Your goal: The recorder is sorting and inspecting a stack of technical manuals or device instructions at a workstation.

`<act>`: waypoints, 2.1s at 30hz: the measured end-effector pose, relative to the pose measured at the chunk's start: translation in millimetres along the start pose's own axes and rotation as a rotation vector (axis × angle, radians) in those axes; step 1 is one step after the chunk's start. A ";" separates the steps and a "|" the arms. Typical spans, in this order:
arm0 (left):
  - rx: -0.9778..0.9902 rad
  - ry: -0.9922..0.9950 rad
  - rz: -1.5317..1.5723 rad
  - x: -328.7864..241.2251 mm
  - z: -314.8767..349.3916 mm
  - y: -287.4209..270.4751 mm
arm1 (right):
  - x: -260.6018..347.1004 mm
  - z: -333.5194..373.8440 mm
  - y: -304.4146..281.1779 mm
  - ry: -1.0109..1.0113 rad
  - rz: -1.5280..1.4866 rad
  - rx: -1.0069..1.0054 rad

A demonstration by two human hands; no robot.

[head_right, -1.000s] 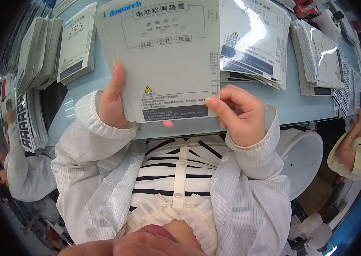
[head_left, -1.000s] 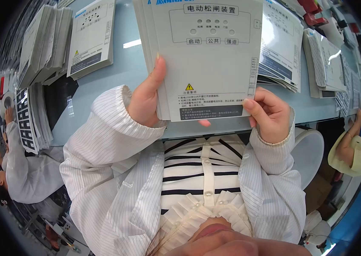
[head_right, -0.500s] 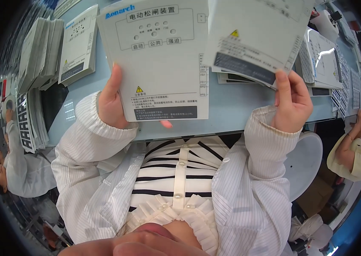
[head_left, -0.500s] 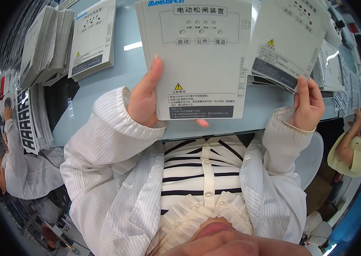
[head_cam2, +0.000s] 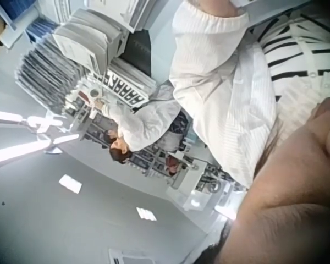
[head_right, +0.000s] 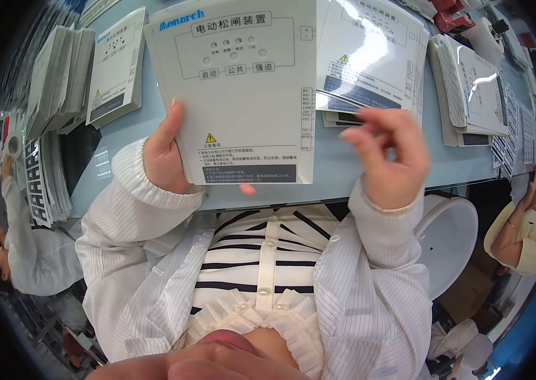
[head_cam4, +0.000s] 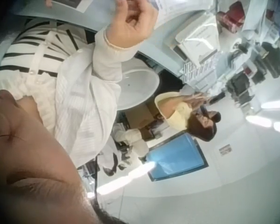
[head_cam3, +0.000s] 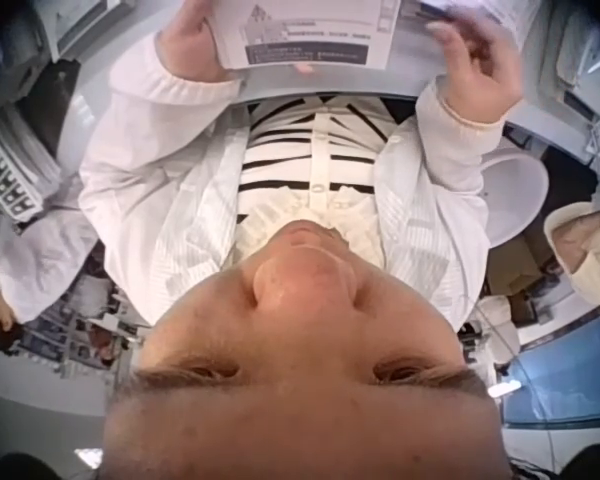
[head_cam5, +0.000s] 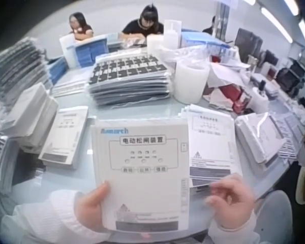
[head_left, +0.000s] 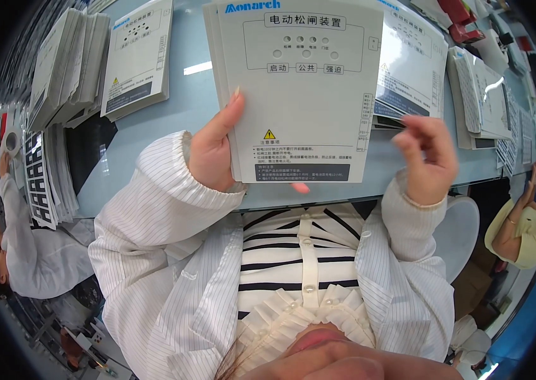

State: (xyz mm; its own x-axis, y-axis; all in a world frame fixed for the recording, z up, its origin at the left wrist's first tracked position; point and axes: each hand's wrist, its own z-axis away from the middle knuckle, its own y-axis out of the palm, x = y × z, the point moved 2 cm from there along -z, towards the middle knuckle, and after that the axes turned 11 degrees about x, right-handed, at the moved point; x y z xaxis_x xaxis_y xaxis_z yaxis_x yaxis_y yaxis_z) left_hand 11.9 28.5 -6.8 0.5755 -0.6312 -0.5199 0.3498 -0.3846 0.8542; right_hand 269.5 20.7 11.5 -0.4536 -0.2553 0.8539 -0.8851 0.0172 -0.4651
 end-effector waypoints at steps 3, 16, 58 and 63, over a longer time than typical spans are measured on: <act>-0.083 -0.007 0.027 -0.1 0.5 3.6 | 12.4 5.1 13.4 0.099 -0.119 0.342; 0.052 0.037 0.108 3.4 0.4 -1.9 | 7.2 11.6 25.8 0.250 -0.502 0.408; -1.264 0.350 -1.770 -175.7 99.7 -71.1 | -31.1 4.5 -38.0 0.058 0.749 -0.183; -1.597 -0.220 -2.222 -163.5 88.7 -56.3 | -46.2 9.1 -48.6 0.084 0.606 -0.055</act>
State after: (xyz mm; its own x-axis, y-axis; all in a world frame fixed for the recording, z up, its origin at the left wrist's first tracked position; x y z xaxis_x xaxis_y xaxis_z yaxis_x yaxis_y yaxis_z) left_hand -167.5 93.6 30.0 -0.9264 -0.3733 -0.0492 -0.0135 0.1635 -0.9865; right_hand 334.3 22.9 -7.5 -0.8823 -0.1074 0.4583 -0.4706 0.1856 -0.8626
